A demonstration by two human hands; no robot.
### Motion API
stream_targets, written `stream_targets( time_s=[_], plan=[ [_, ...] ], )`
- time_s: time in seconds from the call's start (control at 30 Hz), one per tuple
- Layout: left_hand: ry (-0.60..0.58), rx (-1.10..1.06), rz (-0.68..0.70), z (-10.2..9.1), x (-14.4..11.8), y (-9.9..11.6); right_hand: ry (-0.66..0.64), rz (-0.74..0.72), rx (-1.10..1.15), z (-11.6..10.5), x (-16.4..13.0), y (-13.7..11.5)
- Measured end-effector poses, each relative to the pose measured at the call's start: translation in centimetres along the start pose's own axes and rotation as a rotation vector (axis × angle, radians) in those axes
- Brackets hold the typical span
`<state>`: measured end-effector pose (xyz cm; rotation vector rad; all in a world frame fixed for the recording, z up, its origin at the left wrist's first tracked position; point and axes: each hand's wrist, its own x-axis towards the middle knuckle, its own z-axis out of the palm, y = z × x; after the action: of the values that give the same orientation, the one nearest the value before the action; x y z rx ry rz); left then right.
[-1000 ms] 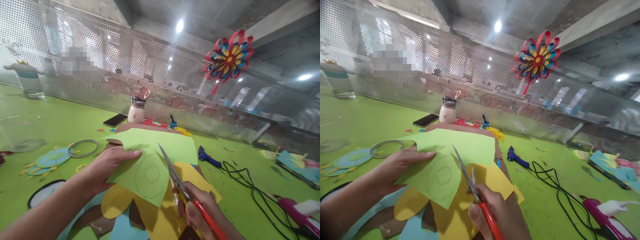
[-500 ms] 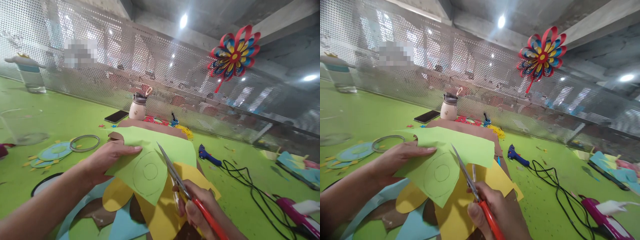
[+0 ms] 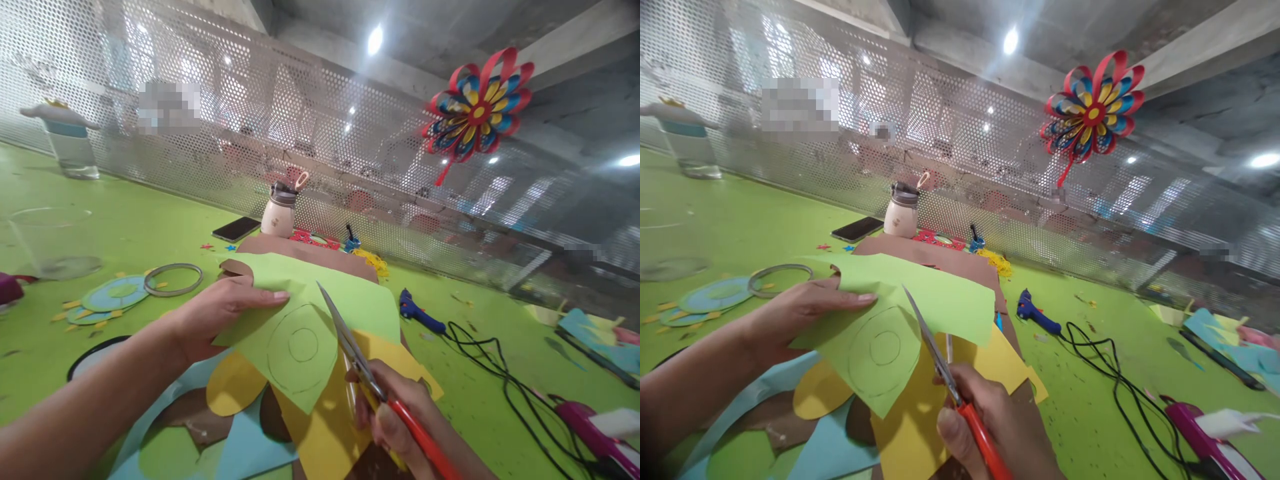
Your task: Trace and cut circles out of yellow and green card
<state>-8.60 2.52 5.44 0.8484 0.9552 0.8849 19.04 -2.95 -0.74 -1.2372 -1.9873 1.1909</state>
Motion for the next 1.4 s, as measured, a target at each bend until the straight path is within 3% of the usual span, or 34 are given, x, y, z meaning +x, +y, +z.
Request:
stream_targets(
  time_s=[0.77,1.4],
  plan=[
    [0.052,0.077,0.002,-0.1,-0.3,0.3,-0.014,-0.011,-0.030,0.1,-0.2,-0.1],
    [-0.045,0.076,-0.010,-0.5,-0.3,0.5,-0.042,0.015,-0.128,-0.2,-0.4,-0.9]
  ],
)
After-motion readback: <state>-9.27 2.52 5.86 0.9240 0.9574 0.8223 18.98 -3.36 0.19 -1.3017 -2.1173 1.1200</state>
